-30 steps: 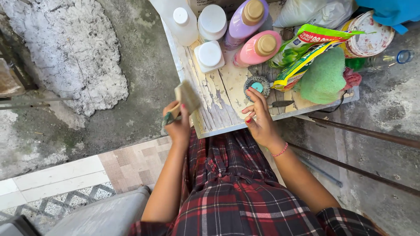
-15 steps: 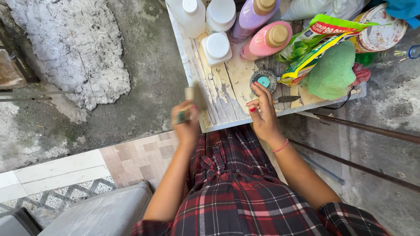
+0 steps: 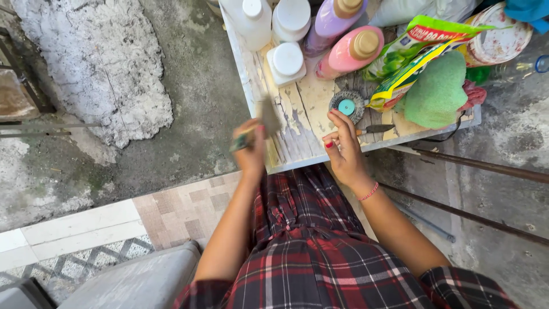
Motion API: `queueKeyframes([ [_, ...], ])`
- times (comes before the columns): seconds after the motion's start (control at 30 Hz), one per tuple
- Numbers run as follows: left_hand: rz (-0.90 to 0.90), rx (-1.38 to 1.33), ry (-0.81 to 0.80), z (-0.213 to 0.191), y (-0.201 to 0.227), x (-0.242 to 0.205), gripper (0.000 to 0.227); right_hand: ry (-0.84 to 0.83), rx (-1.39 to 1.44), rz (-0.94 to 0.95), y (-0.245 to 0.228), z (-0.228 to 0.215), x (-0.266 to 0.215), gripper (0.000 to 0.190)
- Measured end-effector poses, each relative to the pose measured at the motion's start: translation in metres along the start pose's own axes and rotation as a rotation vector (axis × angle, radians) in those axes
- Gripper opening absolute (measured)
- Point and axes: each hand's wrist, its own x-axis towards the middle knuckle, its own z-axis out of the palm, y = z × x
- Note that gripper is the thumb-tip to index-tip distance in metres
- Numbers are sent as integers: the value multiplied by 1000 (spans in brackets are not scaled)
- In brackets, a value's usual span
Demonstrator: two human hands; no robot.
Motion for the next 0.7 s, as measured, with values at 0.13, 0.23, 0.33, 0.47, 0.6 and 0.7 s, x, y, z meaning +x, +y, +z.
queueKeyframes([
  [0.13,43,76,144,-45,0,27,20,15,-82,23,7,-6,-5,70],
  [0.23,45,-100,97,-25,-2,45,23,4,-54,19,10,-3,6,69],
  [0.33,63,-85,24,4,4,53,24,-34,-13,44,4,-1,3,69],
  [0.47,248,235,249,-16,17,59,22,-75,-16,33,-5,-8,10,68],
  [0.6,164,-31,302,-55,14,61,24,-81,-48,20,7,-17,10,70],
  [0.7,-6,-314,68,-51,17,38,18,-89,-41,25,8,-22,18,70],
])
